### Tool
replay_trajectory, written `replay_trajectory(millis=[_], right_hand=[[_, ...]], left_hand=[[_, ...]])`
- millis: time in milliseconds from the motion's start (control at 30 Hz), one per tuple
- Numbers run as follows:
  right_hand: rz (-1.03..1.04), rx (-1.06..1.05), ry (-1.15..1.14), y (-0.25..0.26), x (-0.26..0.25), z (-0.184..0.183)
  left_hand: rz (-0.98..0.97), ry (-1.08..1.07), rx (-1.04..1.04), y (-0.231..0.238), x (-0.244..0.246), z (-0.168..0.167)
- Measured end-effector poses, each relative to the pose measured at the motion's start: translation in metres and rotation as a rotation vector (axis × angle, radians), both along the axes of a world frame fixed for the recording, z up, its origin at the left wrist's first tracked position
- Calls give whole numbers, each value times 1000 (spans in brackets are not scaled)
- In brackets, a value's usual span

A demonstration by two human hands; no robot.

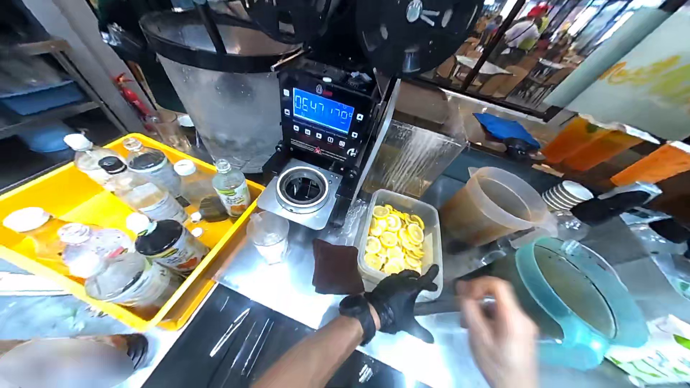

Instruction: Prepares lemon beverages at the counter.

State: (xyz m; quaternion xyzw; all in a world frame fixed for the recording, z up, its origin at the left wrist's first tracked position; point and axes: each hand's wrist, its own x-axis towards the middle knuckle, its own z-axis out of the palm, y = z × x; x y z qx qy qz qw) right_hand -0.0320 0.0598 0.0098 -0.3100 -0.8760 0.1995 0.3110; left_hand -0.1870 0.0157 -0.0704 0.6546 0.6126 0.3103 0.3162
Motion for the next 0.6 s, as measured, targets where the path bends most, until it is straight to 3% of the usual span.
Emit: replay_trajectory(millis=[133, 233, 333, 467, 567, 600], right_hand=[[-77, 0, 100, 3, 1, -46], [-66, -50, 40, -1, 8, -5], [-56, 38, 129, -2, 9, -53], [-60, 17, 18, 0, 12, -7], [-50, 87, 78, 0, 14, -50], [-60, 90, 79, 6, 13, -46]], left_hand=[[-2, -5, 28, 0, 9, -6], [-32, 2, -2, 1, 3, -1], [-42, 26, -15, -2, 8, -2], [-53, 25, -40, 1, 4, 4], [-48, 19, -36, 1, 9, 0], [-49, 21, -30, 4, 9, 1]])
